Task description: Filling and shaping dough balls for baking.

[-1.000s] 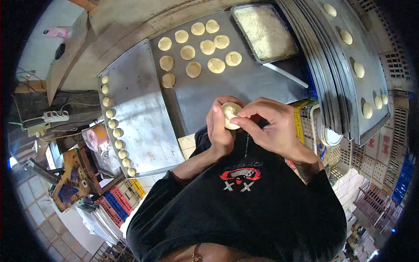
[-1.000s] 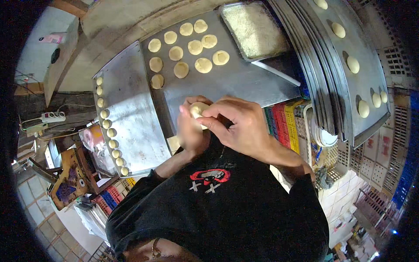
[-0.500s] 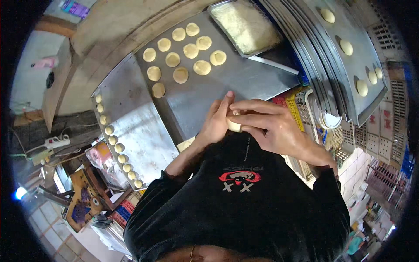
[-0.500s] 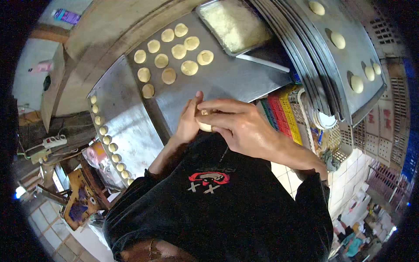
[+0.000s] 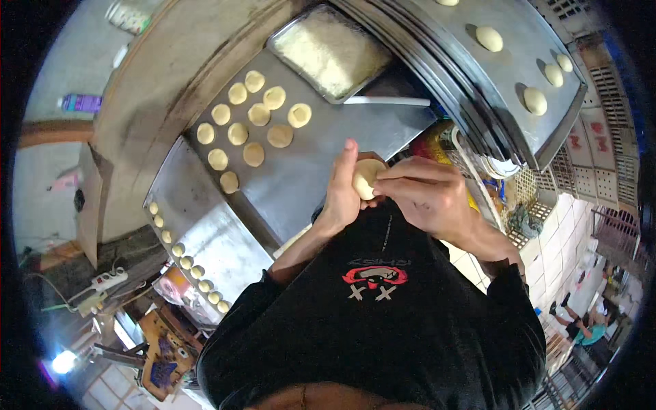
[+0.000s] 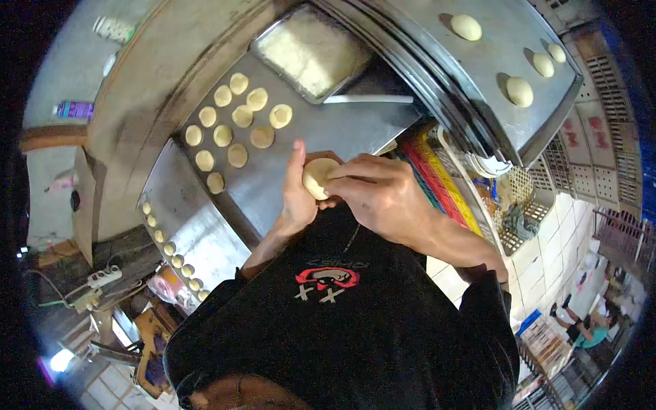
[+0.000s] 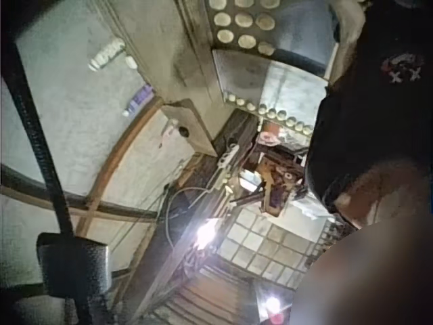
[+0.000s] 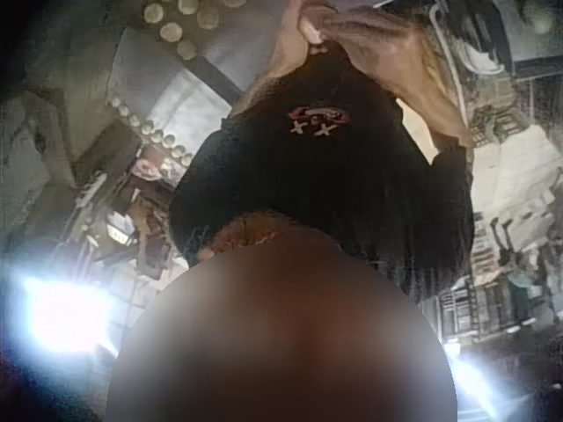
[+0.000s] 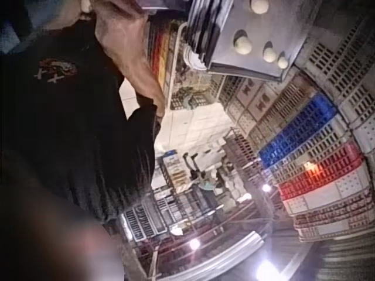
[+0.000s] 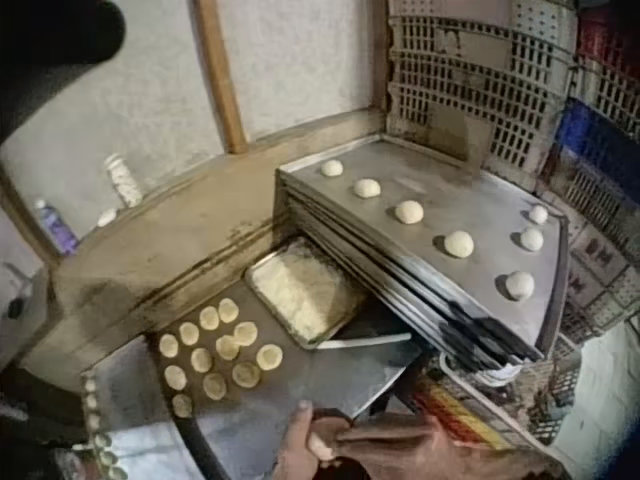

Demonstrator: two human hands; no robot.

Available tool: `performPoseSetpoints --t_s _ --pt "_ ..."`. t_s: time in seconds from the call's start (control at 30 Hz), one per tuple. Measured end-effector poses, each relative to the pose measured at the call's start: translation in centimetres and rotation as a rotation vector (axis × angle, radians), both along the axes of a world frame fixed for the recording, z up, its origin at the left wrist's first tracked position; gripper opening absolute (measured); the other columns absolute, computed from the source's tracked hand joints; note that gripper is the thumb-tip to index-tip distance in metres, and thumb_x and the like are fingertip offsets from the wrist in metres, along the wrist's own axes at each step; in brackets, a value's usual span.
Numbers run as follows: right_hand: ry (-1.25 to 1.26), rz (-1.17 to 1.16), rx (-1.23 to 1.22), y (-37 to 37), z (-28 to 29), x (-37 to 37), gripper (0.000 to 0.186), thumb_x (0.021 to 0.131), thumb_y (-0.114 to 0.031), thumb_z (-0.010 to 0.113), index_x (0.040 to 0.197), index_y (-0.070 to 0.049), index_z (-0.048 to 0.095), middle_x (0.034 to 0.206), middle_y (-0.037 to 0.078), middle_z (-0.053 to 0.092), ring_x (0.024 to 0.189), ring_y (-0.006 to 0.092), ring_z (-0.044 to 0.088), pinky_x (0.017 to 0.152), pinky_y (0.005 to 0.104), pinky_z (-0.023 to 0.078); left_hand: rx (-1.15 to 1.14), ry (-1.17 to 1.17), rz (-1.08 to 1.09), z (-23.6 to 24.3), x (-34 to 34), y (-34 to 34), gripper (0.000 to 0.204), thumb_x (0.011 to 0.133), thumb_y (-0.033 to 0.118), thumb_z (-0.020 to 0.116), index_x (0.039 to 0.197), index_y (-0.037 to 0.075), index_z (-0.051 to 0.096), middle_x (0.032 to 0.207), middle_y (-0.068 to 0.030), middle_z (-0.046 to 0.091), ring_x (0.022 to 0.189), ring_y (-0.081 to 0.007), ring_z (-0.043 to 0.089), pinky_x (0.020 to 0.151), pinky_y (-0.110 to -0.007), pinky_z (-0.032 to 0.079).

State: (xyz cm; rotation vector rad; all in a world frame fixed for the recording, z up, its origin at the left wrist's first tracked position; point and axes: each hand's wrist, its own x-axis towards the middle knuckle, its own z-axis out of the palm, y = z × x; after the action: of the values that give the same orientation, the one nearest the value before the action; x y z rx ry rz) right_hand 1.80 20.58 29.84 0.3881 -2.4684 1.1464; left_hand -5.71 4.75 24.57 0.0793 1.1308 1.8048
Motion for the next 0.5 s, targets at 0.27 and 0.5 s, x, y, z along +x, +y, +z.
performPoseSetpoints --t_s 0.27,0.5 --pt "0.027 -0.486 -0.19 6.1 1.0 1.6 0.017 0.068 -0.006 0.082 0.079 -0.006 0.069 0.078 0.008 0.062 0.071 0.0214 0.062 0.062 0.0307 0.05 -0.034 0.916 -0.231 5.3 -3.5 8.5 0.03 0.083 0.012 0.068 0.106 0.0 0.053 0.087 -0.0109 0.061 0.078 -0.0206 0.061 0.072 -0.033 0.05" --pt "0.063 -0.626 -0.24 9.4 -0.9 4.6 0.015 0.069 -0.006 0.083 0.077 -0.003 0.07 0.081 0.009 0.062 0.073 0.0211 0.062 0.064 0.0298 0.05 -0.067 1.678 0.019 7.7 -9.0 27.9 0.042 0.076 0.023 0.077 0.105 -0.001 0.057 0.098 -0.0216 0.063 0.09 -0.0396 0.062 0.079 -0.045 0.05"
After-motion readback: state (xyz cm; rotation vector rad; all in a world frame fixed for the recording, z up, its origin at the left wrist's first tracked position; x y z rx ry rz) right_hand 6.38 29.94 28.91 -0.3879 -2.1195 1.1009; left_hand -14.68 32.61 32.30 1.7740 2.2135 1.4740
